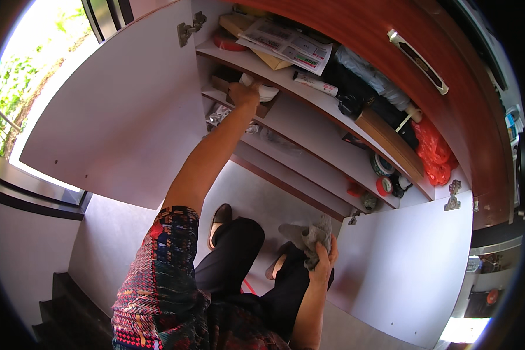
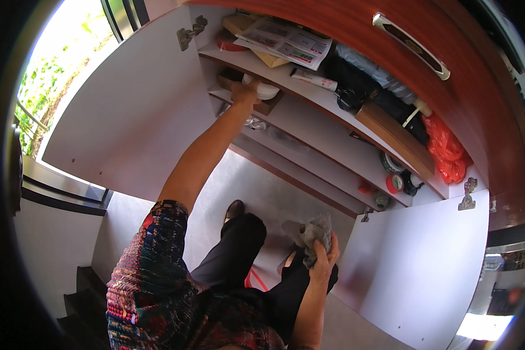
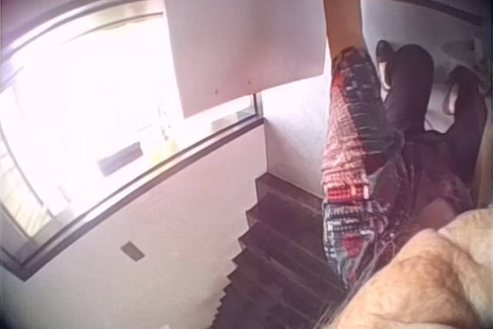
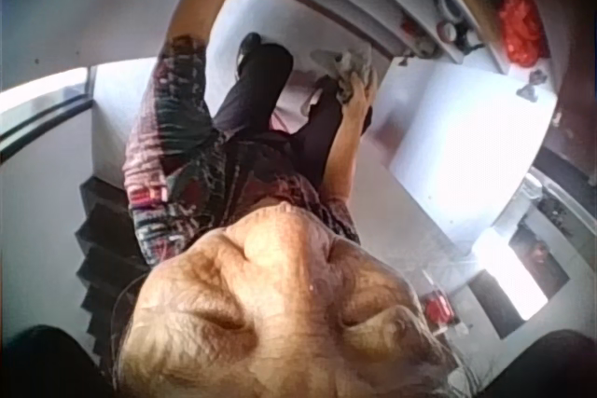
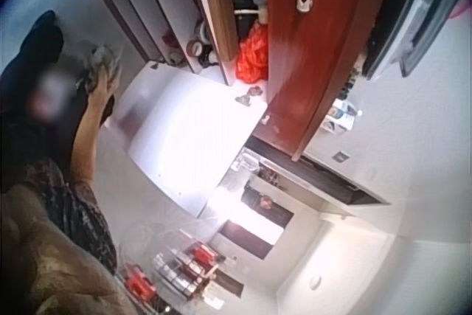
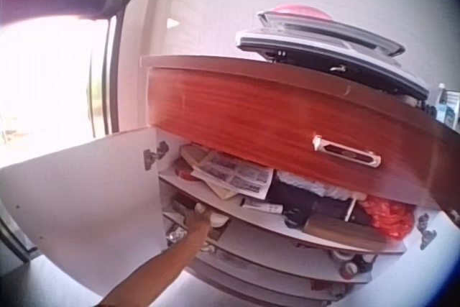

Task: The person sits on a stool in front of an open cabinet and wipes various items with a grey cloth. They handle a white container, a red roll of tape, a clear roll of tape, a blue tin, and two black bottles, wiping each one individually before placing them back on the shelves.

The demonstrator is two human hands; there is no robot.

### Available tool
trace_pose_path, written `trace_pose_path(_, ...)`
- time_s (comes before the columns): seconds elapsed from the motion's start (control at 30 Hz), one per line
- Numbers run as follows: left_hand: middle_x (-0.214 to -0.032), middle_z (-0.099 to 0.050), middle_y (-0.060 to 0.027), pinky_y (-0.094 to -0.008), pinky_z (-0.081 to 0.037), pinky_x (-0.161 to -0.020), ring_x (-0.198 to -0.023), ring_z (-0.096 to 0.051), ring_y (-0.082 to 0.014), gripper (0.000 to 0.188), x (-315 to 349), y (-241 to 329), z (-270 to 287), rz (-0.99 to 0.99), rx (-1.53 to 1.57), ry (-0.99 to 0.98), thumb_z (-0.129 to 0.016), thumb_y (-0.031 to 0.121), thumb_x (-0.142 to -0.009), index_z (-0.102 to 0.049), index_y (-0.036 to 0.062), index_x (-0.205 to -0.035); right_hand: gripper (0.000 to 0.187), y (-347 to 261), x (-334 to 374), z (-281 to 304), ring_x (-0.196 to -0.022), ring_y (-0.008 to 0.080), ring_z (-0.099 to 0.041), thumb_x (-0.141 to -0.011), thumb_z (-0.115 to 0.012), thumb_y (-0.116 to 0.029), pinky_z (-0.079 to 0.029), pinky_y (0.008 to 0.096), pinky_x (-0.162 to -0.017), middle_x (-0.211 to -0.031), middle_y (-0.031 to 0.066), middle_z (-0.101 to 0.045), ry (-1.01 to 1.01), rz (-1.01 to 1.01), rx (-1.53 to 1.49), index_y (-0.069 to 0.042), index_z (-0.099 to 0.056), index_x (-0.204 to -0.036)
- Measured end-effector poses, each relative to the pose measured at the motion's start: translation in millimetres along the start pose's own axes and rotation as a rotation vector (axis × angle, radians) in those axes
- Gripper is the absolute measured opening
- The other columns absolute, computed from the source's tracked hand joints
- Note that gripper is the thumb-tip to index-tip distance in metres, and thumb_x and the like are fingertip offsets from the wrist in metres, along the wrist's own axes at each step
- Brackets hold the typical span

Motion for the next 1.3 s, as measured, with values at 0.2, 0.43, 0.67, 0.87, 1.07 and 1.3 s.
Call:
trace_pose_path(0.2, -0.121, -0.042, -0.0308, -0.0428, -0.046, -0.090, -0.109, -0.049, -0.0412, 0.066, -61, -29, -7, 0.042, -0.087, 0.004, -0.074, 0.041, -0.071, -0.053, -0.0079, -0.110, 0.042, 10, -4, 7, -0.082, 0.0185, -0.062, -0.080, -0.059, -0.006, -0.054, 0.0289, -0.060, -0.099, 0.0101, -0.061, 0.022, -0.022, -0.097, 0.003, -0.049, -0.119)
trace_pose_path(0.43, -0.101, -0.062, -0.0235, -0.0404, -0.047, -0.081, -0.096, -0.060, -0.0334, 0.063, 8, 5, -10, 0.000, -0.361, 0.006, -0.066, 0.043, -0.080, -0.055, -0.0128, -0.108, 0.039, 5, 4, 31, -0.079, 0.0170, -0.063, -0.081, -0.059, -0.008, -0.055, 0.0293, -0.058, -0.098, 0.0095, -0.062, 0.096, -0.004, -0.028, 0.001, -0.050, -0.118)
trace_pose_path(0.67, -0.106, -0.059, -0.0245, -0.0425, -0.042, -0.083, -0.095, -0.055, -0.0360, 0.059, -40, 13, 24, -0.327, -0.056, -0.001, -0.066, 0.040, -0.080, -0.054, -0.0110, -0.107, 0.038, 9, -2, 16, -0.078, 0.0189, -0.064, -0.081, -0.060, -0.009, -0.055, 0.0301, -0.058, -0.098, 0.0103, -0.062, 0.034, -0.006, -0.149, 0.002, -0.050, -0.117)
trace_pose_path(0.87, -0.113, -0.048, -0.0213, -0.0461, -0.030, -0.094, -0.109, -0.039, -0.0372, 0.053, 103, 23, 15, -0.880, -0.209, 0.115, -0.066, 0.026, -0.078, -0.044, -0.0027, -0.118, 0.039, 0, 7, 37, -0.078, 0.0201, -0.064, -0.080, -0.059, -0.009, -0.056, 0.0311, -0.057, -0.097, 0.0108, -0.063, 0.063, 0.011, -0.212, 0.001, -0.050, -0.116)
trace_pose_path(1.07, -0.100, -0.054, -0.0134, -0.0391, -0.039, -0.084, -0.094, -0.050, -0.0294, 0.030, 218, -41, -86, -0.790, -0.291, -0.590, -0.068, 0.018, -0.075, -0.056, 0.0026, -0.097, 0.035, -12, 9, 51, -0.078, 0.0225, -0.065, -0.081, -0.056, -0.013, -0.056, 0.0345, -0.056, -0.097, 0.0107, -0.063, 0.041, 0.007, -0.518, -0.001, -0.051, -0.113)
trace_pose_path(1.3, -0.100, -0.054, -0.0140, -0.0412, -0.045, -0.081, -0.094, -0.051, -0.0324, 0.029, 351, -47, -196, -0.941, -0.351, -0.910, -0.069, 0.011, -0.072, -0.059, 0.0078, -0.099, 0.038, -29, 16, 86, -0.080, 0.0199, -0.064, -0.081, -0.057, -0.013, -0.057, 0.0335, -0.057, -0.098, 0.0091, -0.062, 0.078, 0.080, -0.715, -0.001, -0.050, -0.116)
Point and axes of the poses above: each hand's wrist, its own x-axis away from the middle knuckle, its own z-axis out of the back of the hand, y = z × x, the point moved 9 cm from there along -x, towards the middle knuckle
